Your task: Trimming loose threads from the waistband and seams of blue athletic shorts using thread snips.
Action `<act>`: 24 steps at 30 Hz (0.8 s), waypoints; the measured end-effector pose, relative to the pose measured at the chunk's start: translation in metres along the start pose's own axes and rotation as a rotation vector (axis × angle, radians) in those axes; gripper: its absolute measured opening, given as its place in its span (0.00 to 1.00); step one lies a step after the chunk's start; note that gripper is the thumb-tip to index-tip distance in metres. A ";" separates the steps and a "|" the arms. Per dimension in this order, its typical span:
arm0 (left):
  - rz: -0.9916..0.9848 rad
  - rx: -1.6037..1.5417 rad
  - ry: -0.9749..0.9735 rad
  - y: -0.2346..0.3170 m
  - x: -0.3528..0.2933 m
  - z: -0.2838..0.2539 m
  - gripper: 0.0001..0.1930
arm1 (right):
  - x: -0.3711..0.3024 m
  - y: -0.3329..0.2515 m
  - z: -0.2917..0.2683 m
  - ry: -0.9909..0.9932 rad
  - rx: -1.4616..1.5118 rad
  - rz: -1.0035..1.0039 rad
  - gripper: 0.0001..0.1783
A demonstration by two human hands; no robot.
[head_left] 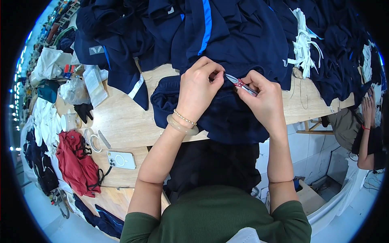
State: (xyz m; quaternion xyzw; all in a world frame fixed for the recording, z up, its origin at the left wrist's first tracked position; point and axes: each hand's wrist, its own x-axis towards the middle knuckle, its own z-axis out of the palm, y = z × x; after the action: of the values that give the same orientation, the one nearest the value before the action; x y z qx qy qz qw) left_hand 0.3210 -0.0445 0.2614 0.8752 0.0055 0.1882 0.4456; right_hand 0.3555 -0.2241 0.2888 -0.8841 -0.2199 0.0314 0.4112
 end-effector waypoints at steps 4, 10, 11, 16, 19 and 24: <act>-0.027 -0.014 -0.015 0.001 0.000 -0.002 0.04 | 0.001 -0.002 0.002 -0.011 0.050 0.026 0.10; -0.023 -0.041 -0.014 0.001 0.002 -0.003 0.04 | 0.002 -0.005 0.003 0.002 0.025 -0.001 0.10; -0.026 -0.042 -0.019 0.001 0.002 -0.003 0.04 | 0.002 -0.005 0.003 0.006 0.012 -0.012 0.10; -0.036 -0.035 -0.024 0.002 0.001 -0.004 0.04 | 0.003 -0.006 0.004 0.001 -0.002 -0.022 0.09; -0.027 -0.049 -0.021 0.002 0.002 -0.004 0.04 | 0.002 -0.004 0.006 0.011 0.013 -0.031 0.09; -0.067 -0.075 0.043 0.003 -0.001 -0.012 0.04 | 0.000 0.000 -0.003 0.031 0.033 0.066 0.09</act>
State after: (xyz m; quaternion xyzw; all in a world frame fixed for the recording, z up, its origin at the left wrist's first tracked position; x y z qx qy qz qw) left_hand 0.3159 -0.0376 0.2702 0.8529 0.0375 0.1920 0.4840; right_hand 0.3562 -0.2264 0.2908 -0.8843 -0.1834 0.0349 0.4280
